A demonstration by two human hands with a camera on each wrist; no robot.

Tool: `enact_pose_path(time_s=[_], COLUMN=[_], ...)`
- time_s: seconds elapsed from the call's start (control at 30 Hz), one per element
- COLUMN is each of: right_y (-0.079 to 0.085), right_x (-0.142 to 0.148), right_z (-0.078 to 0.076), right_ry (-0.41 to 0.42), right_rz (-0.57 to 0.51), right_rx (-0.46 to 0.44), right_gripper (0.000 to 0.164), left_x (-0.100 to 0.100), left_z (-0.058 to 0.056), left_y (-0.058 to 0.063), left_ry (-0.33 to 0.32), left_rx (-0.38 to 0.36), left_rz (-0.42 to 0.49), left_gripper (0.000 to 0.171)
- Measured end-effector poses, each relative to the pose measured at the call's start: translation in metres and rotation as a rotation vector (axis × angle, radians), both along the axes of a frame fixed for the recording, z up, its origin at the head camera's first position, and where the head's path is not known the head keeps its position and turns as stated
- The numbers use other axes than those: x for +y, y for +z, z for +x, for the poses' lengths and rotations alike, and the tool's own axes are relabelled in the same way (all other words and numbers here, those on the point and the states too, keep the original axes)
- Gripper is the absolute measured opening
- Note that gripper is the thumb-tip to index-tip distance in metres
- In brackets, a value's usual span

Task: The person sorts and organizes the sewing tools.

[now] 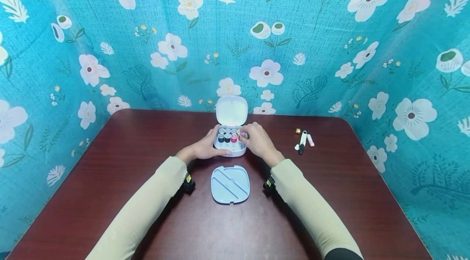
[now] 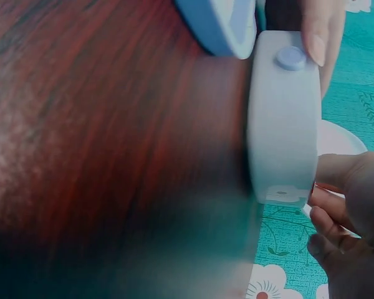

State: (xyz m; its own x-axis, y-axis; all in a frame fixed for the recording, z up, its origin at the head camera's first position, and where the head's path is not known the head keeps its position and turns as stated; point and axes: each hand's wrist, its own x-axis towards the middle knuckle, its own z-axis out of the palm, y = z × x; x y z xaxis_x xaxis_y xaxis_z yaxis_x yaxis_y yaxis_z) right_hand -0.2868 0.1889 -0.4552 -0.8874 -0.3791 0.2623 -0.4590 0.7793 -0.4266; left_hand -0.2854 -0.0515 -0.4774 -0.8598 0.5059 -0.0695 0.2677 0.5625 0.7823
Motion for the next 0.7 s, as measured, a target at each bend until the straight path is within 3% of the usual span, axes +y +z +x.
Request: enact_pose_path(time_s=[0.33,0.7], right_y=[-0.007,-0.0103], right_x=[-0.0035,-0.0043], right_z=[-0.0015,-0.003], right_ry=[-0.022,-0.037], right_rz=[0.069,0.059], right_rx=[0.094,0.077], right_gripper=[0.018,0.021], left_x=[0.0006,0.0008], left_z=[-0.0013,-0.0012], left_y=[-0.0004,0.0001], left_ry=[-0.007,-0.006], left_rx=[0.011,0.014], left_rz=[0.001,0.005], left_gripper=[0.121,0.121])
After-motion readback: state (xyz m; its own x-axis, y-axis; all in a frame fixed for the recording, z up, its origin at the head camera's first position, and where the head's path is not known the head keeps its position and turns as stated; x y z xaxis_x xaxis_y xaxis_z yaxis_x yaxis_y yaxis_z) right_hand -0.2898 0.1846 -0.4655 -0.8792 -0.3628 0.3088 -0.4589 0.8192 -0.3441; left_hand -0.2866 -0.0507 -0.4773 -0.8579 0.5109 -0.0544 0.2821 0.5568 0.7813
